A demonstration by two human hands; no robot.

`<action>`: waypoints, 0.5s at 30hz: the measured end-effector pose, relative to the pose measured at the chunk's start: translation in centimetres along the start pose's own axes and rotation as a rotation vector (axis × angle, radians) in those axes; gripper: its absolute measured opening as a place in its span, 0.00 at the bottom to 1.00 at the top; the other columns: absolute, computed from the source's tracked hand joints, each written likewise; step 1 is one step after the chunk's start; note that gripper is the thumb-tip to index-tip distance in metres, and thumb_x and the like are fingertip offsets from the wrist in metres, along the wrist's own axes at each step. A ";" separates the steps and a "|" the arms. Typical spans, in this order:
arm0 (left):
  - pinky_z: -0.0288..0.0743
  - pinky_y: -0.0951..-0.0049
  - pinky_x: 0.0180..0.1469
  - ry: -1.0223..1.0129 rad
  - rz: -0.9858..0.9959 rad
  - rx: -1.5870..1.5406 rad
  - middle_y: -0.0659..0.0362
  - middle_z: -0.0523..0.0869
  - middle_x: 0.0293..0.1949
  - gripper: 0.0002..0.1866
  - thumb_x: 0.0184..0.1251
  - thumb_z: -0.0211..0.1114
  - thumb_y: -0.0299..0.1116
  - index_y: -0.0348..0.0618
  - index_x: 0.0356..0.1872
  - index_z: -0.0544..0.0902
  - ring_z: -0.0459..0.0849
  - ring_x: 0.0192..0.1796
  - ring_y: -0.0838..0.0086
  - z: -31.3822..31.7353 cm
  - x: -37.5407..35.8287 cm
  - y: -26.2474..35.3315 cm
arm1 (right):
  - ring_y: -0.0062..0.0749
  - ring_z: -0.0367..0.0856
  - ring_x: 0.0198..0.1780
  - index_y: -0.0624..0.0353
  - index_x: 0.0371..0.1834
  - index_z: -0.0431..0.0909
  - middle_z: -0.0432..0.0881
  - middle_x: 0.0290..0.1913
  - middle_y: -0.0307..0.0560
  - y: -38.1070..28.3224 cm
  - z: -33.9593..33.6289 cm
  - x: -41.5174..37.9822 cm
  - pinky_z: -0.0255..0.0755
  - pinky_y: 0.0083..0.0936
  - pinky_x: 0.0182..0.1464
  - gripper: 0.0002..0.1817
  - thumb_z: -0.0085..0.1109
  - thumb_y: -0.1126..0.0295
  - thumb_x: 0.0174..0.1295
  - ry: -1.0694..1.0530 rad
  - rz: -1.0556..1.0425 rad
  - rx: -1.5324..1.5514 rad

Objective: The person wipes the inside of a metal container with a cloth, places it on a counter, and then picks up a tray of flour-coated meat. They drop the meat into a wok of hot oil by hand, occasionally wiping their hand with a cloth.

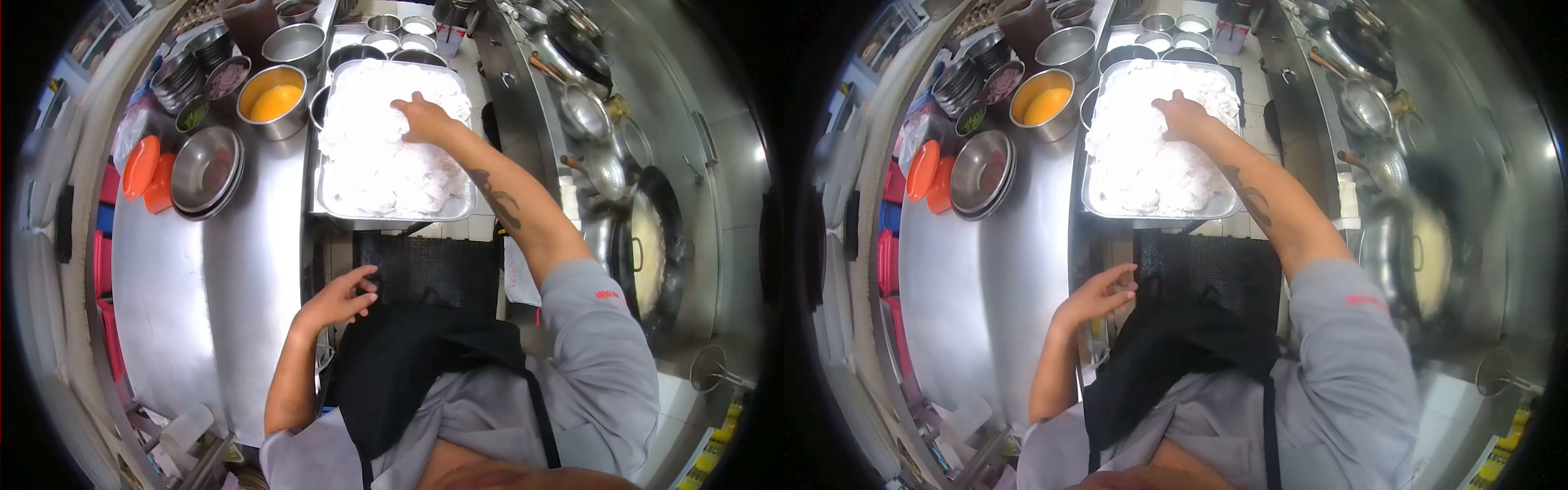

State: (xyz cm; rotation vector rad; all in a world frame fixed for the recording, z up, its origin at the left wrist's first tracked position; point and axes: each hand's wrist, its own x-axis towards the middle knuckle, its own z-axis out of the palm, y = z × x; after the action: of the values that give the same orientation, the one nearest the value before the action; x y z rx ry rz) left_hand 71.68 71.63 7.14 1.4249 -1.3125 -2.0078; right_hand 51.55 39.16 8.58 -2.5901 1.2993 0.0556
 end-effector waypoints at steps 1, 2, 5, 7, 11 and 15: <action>0.76 0.79 0.30 0.012 -0.004 -0.029 0.56 0.81 0.50 0.30 0.67 0.62 0.34 0.43 0.70 0.64 0.82 0.34 0.78 -0.1 -0.3 -0.5 | 0.54 0.79 0.54 0.52 0.66 0.68 0.73 0.57 0.69 0.8 0.4 0.6 0.77 0.40 0.52 0.40 0.70 0.65 0.43 0.038 -0.046 0.024; 0.76 0.80 0.29 0.022 0.011 -0.038 0.55 0.81 0.51 0.30 0.68 0.61 0.33 0.43 0.70 0.63 0.82 0.34 0.78 -0.1 -0.8 -0.8 | 0.51 0.80 0.52 0.52 0.65 0.70 0.76 0.54 0.67 1.2 0.6 1.1 0.78 0.40 0.51 0.39 0.70 0.65 0.44 0.075 -0.093 0.048; 0.75 0.80 0.29 0.076 0.014 -0.066 0.55 0.81 0.51 0.29 0.69 0.60 0.31 0.42 0.70 0.63 0.83 0.35 0.78 0.2 -1.9 -1.3 | 0.45 0.82 0.48 0.54 0.62 0.73 0.82 0.45 0.60 2.2 0.3 1.1 0.79 0.39 0.48 0.35 0.69 0.66 0.45 0.042 -0.006 0.334; 0.75 0.81 0.28 0.080 0.023 -0.145 0.55 0.81 0.51 0.29 0.68 0.60 0.29 0.41 0.69 0.63 0.83 0.35 0.78 0.1 -2.4 -1.7 | 0.46 0.82 0.46 0.54 0.62 0.73 0.82 0.44 0.60 1.6 -0.9 0.4 0.80 0.38 0.46 0.35 0.69 0.66 0.45 -0.049 0.134 0.529; 0.75 0.82 0.28 0.073 0.024 -0.210 0.54 0.81 0.51 0.29 0.68 0.60 0.27 0.41 0.69 0.63 0.83 0.34 0.78 0.1 -2.4 -2.4 | 0.57 0.81 0.47 0.52 0.66 0.67 0.73 0.55 0.67 -0.8 -1.5 -2.4 0.80 0.38 0.47 0.39 0.69 0.68 0.46 -0.077 0.166 0.369; 0.75 0.82 0.28 0.061 0.017 -0.212 0.54 0.81 0.51 0.29 0.68 0.60 0.27 0.40 0.70 0.63 0.83 0.34 0.78 0.4 -2.3 -2.1 | 0.58 0.79 0.50 0.53 0.65 0.68 0.69 0.55 0.67 -0.4 1.8 -1.7 0.75 0.38 0.54 0.39 0.71 0.70 0.44 0.055 0.023 0.107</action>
State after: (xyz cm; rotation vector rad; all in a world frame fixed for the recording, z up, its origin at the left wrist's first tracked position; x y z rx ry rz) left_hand 72.76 74.53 6.73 1.3609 -1.0479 -2.0080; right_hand 50.92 41.13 7.16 -2.5037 1.3139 -0.0797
